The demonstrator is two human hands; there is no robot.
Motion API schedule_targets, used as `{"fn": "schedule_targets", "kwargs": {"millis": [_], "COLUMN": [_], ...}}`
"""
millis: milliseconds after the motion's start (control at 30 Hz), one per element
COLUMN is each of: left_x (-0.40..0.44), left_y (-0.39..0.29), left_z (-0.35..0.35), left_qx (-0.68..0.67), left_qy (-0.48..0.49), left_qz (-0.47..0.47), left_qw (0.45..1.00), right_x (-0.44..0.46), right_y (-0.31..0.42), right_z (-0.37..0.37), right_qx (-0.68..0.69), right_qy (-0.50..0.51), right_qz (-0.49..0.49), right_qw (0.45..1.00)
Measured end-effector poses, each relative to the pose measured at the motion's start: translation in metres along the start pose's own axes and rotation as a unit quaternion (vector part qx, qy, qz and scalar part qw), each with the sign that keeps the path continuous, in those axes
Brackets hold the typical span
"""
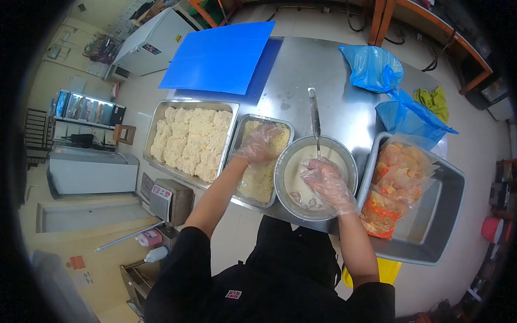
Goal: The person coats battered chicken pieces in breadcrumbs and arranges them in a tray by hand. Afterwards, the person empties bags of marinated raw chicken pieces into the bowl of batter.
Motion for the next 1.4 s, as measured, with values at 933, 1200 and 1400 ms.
{"fn": "schedule_targets", "kwargs": {"millis": [933,1200,1400], "left_x": [-0.06,-0.074,-0.028], "left_y": [0.014,0.044,0.002], "left_z": [-0.05,-0.024,-0.011], "left_qx": [0.15,-0.045,0.035], "left_qy": [-0.177,-0.128,-0.13], "left_qz": [0.06,0.062,-0.104], "left_qw": [0.971,0.989,0.985], "right_x": [0.003,0.005,0.005], "right_y": [0.018,0.008,0.007], "right_z": [0.002,0.003,0.0], "right_qx": [0.001,0.008,-0.024], "right_qy": [0.01,0.026,0.023], "right_qz": [-0.002,-0.035,-0.045], "right_qw": [1.0,0.999,0.998]}}
Point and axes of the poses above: each hand's wrist, its own x-axis towards the middle knuckle, its own z-axis out of the back of the hand, y = z × x, the point moved 9 cm from there along x, towards the middle knuckle, and after that the axes turned 11 degrees about -z, right-handed, at the moved point
